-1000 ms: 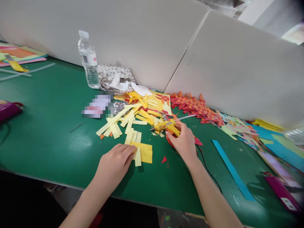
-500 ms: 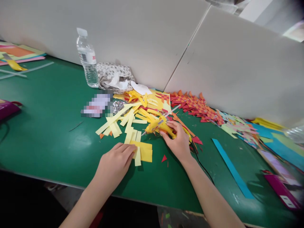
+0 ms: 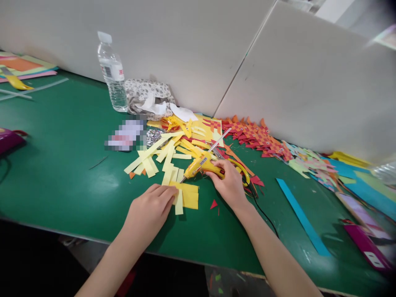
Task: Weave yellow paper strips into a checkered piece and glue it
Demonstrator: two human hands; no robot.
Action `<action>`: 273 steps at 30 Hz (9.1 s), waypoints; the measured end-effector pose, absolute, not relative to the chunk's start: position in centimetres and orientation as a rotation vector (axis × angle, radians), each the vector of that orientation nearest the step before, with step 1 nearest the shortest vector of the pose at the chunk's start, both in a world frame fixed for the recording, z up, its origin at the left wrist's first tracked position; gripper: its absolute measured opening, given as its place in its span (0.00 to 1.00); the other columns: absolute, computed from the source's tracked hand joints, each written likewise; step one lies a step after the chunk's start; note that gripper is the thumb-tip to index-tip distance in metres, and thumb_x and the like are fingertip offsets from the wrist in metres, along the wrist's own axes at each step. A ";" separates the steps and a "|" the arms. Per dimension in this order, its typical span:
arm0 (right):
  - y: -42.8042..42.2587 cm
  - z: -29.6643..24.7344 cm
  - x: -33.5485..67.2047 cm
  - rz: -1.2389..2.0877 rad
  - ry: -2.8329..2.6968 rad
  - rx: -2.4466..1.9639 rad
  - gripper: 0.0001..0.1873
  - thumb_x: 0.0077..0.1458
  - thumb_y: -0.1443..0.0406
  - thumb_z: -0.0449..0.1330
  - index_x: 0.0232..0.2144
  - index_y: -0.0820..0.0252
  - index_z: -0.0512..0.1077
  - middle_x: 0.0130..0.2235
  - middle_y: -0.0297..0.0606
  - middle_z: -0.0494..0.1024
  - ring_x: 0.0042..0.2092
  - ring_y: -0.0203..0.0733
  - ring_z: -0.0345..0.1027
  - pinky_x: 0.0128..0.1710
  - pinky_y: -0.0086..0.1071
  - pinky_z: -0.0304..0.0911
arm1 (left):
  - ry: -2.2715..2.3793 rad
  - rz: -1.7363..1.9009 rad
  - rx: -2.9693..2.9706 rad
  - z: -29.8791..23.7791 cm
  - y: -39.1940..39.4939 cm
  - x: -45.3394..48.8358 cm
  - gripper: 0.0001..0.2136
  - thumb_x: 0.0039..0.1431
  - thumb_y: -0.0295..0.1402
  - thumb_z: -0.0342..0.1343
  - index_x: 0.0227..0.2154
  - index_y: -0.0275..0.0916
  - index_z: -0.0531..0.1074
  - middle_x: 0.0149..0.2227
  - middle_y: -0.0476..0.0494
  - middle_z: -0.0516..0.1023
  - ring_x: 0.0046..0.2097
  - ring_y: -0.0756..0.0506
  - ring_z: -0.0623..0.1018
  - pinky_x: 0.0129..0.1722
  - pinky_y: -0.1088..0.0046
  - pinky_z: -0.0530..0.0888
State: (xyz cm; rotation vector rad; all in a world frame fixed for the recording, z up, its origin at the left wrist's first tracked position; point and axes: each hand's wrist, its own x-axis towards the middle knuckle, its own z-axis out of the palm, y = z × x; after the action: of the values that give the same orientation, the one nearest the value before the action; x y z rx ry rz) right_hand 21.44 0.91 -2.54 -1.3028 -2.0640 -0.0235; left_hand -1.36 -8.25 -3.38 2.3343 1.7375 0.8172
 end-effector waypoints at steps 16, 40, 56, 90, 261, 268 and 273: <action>0.7 -2.2 21.2 -0.099 -2.021 -1.202 0.15 0.46 0.66 0.63 0.28 0.54 0.57 0.38 0.38 0.75 0.42 0.47 0.70 0.39 0.40 0.64 | 1.731 0.806 2.328 -3.3 -8.3 -1.4 0.09 0.61 0.30 0.45 0.38 0.45 0.70 0.38 0.53 0.79 0.40 0.48 0.75 0.27 0.76 0.68; 0.5 -2.0 20.7 -0.080 -2.092 -1.153 0.12 0.48 0.66 0.61 0.28 0.54 0.58 0.38 0.39 0.73 0.43 0.46 0.68 0.40 0.41 0.63 | 1.729 0.799 2.335 -3.1 -8.2 -1.3 0.10 0.61 0.30 0.45 0.38 0.44 0.71 0.38 0.50 0.79 0.39 0.48 0.75 0.27 0.77 0.69; 0.3 -1.8 20.1 -0.161 -2.118 -1.117 0.10 0.50 0.67 0.60 0.26 0.54 0.59 0.37 0.38 0.73 0.43 0.45 0.67 0.43 0.42 0.62 | 1.737 0.807 2.325 -3.2 -8.2 -1.3 0.10 0.61 0.31 0.45 0.39 0.44 0.71 0.39 0.50 0.79 0.40 0.47 0.75 0.28 0.76 0.69; 1.1 -2.5 20.9 -0.100 -2.026 -1.288 0.09 0.47 0.65 0.60 0.21 0.56 0.63 0.36 0.39 0.74 0.42 0.46 0.68 0.44 0.43 0.61 | 1.832 0.774 2.243 -3.0 -8.3 -1.1 0.11 0.58 0.30 0.47 0.44 0.43 0.65 0.39 0.48 0.77 0.38 0.47 0.76 0.23 0.77 0.68; -0.1 -2.6 18.3 -0.246 -1.963 -1.227 0.12 0.47 0.65 0.62 0.34 0.55 0.63 0.33 0.36 0.72 0.37 0.43 0.66 0.37 0.38 0.63 | 1.692 0.944 2.438 -3.4 -7.4 -3.9 0.10 0.58 0.28 0.48 0.35 0.41 0.74 0.36 0.51 0.80 0.40 0.46 0.75 0.37 0.69 0.73; -0.2 -2.4 18.4 -0.277 -1.958 -1.224 0.13 0.47 0.65 0.63 0.34 0.56 0.63 0.33 0.36 0.73 0.37 0.43 0.66 0.37 0.37 0.63 | 1.698 0.942 2.430 -3.5 -7.4 -4.0 0.10 0.58 0.28 0.48 0.35 0.42 0.75 0.37 0.50 0.80 0.40 0.45 0.75 0.37 0.68 0.73; -0.3 -2.2 18.6 -0.290 -1.962 -1.204 0.12 0.47 0.66 0.62 0.34 0.56 0.63 0.34 0.36 0.74 0.38 0.43 0.67 0.37 0.36 0.63 | 1.697 0.944 2.433 -3.5 -7.4 -4.0 0.10 0.58 0.28 0.48 0.34 0.41 0.75 0.36 0.49 0.80 0.39 0.45 0.76 0.37 0.68 0.73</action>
State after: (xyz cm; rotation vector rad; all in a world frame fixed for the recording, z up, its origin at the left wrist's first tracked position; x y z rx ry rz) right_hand 18.58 -0.32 -2.18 -1.2045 -1.9621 -0.2896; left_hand -4.01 -7.44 -3.48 2.4325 1.6973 0.9440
